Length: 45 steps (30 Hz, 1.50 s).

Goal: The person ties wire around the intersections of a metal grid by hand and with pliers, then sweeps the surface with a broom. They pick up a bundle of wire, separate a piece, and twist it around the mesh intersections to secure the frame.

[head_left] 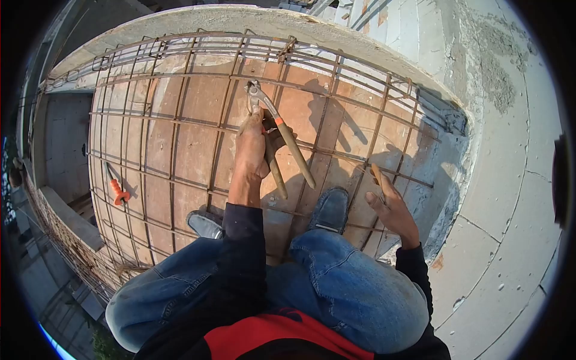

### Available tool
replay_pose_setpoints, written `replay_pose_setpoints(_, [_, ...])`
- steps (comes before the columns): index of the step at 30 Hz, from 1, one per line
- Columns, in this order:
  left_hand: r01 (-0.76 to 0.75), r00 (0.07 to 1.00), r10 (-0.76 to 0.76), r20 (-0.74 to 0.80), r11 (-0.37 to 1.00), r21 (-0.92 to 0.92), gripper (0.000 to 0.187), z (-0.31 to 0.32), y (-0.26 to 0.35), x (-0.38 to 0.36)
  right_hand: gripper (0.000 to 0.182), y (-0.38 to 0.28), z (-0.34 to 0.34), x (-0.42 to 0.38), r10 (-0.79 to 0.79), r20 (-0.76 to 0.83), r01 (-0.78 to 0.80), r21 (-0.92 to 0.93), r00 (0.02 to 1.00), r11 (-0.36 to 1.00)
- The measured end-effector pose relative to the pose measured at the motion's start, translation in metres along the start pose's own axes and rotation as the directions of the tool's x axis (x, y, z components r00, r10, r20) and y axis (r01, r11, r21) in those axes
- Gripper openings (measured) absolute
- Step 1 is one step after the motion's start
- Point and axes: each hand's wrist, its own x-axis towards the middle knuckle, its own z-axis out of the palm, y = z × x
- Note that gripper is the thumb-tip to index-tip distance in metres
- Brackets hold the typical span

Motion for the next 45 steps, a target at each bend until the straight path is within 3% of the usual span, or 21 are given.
replay_pose_setpoints(2, [-0.016, 1.0, 0.013, 0.025, 0.993, 0.12, 0.03, 0.022, -0.013, -0.008, 0.101, -0.037, -0.021, 0.018, -0.059, -0.147, 0.045, -0.101, 0.987, 0.994])
replay_pose_setpoints(4, [0.044, 0.998, -0.05, 0.04, 0.988, 0.146, 0.033, 0.044, -0.026, -0.019, 0.111, -0.052, -0.029, 0.031, -0.344, 0.046, 0.34, 0.082, 0.938, 0.937])
replay_pose_setpoints(7, [0.132, 0.986, -0.134, 0.098, 0.991, 0.032, 0.041, 0.072, -0.032, -0.035, 0.119, -0.068, -0.014, 0.056, -0.193, 0.016, 0.192, 0.048, 0.981, 0.98])
replay_pose_setpoints(9, [-0.04, 0.981, -0.039, 0.191, 0.919, 0.393, 0.043, 0.076, -0.034, -0.04, 0.106, -0.068, -0.007, 0.062, -0.187, 0.014, 0.186, 0.013, 0.982, 0.982])
replay_pose_setpoints(10, [-0.288, 0.952, 0.158, 0.263, 0.757, 0.586, 0.038, 0.078, -0.033, -0.042, 0.097, -0.069, -0.005, 0.062, -0.141, -0.009, 0.141, 0.128, 0.99, 0.982])
replay_pose_setpoints(11, [-0.288, 0.953, 0.168, 0.251, 0.754, 0.59, 0.038, 0.08, -0.029, -0.042, 0.088, -0.071, -0.004, 0.064, -0.097, -0.027, 0.1, 0.242, 0.995, 0.965])
replay_pose_setpoints(13, [-0.546, 0.838, 0.309, 0.451, 0.499, 0.673, 0.031, 0.082, -0.023, -0.041, 0.074, -0.055, 0.003, 0.064, -0.219, -0.135, 0.247, 0.246, 0.966, 0.937])
replay_pose_setpoints(14, [-0.635, 0.758, 0.418, 0.501, 0.297, 0.713, 0.022, 0.078, -0.025, -0.037, 0.07, -0.05, 0.0, 0.062, -0.095, -0.033, 0.101, 0.382, 0.995, 0.918])
replay_pose_setpoints(15, [-0.633, 0.757, 0.424, 0.497, 0.29, 0.718, 0.022, 0.075, -0.025, -0.033, 0.067, -0.045, -0.004, 0.062, 0.017, 0.081, -0.055, 0.492, 0.997, 0.869])
replay_pose_setpoints(17, [-0.563, 0.79, 0.374, 0.486, 0.13, 0.816, 0.02, 0.066, -0.028, -0.025, 0.067, -0.034, -0.008, 0.063, 0.024, 0.128, -0.078, 0.437, 0.991, 0.896])
replay_pose_setpoints(19, [-0.574, 0.776, 0.376, 0.505, 0.093, 0.813, 0.019, 0.053, -0.037, -0.011, 0.07, -0.013, -0.006, 0.065, -0.018, 0.071, 0.022, -0.055, 0.997, 0.998])
replay_pose_setpoints(20, [-0.587, 0.76, 0.383, 0.525, 0.058, 0.807, 0.019, 0.048, -0.042, -0.004, 0.07, -0.003, -0.005, 0.064, -0.021, 0.071, 0.025, -0.054, 0.997, 0.998])
replay_pose_setpoints(26, [-0.514, 0.836, 0.346, 0.426, 0.218, 0.83, 0.014, 0.029, -0.07, 0.021, 0.071, 0.022, -0.007, 0.046, -0.161, 0.056, 0.166, -0.098, 0.985, 0.981])
replay_pose_setpoints(28, [-0.539, 0.815, 0.351, 0.461, 0.168, 0.825, 0.015, 0.031, -0.075, 0.017, 0.071, 0.019, -0.003, 0.038, -0.012, 0.017, 0.017, -0.383, 1.0, 0.924])
replay_pose_setpoints(32, [-0.578, 0.772, 0.365, 0.52, 0.064, 0.813, 0.021, 0.033, -0.086, 0.011, 0.066, 0.027, 0.001, 0.029, -0.03, 0.017, 0.034, -0.432, 0.999, 0.901])
replay_pose_setpoints(34, [-0.498, 0.816, 0.402, 0.415, 0.126, 0.858, 0.03, 0.028, -0.085, 0.03, 0.058, 0.034, -0.008, 0.034, -0.047, 0.073, 0.049, -0.027, 0.996, 0.998])
replay_pose_setpoints(35, [-0.5, 0.807, 0.416, 0.419, 0.105, 0.86, 0.041, 0.015, -0.089, 0.047, 0.058, 0.032, -0.009, 0.031, -0.049, 0.076, 0.051, -0.023, 0.996, 0.998])
replay_pose_setpoints(37, [-0.315, 0.946, 0.222, 0.234, 0.473, 0.823, 0.048, 0.013, -0.062, 0.041, 0.05, 0.021, -0.012, 0.018, -0.104, -0.166, 0.113, 0.046, 0.981, 0.993])
replay_pose_setpoints(43, [-0.54, 0.813, 0.113, 0.571, 0.513, 0.668, 0.048, 0.048, -0.016, 0.006, 0.049, 0.065, 0.01, 0.046, 0.152, -0.387, -0.207, -0.103, 0.91, 0.973])
replay_pose_setpoints(44, [-0.625, 0.753, 0.166, 0.637, 0.482, 0.614, 0.049, 0.058, -0.009, 0.002, 0.05, 0.07, 0.014, 0.054, 0.128, -0.444, -0.258, -0.246, 0.887, 0.934])
replay_pose_setpoints(45, [-0.641, 0.744, 0.187, 0.641, 0.471, 0.606, 0.049, 0.068, 0.004, 0.002, 0.052, 0.049, 0.003, 0.061, -0.029, -0.508, -0.091, -0.21, 0.861, 0.973])
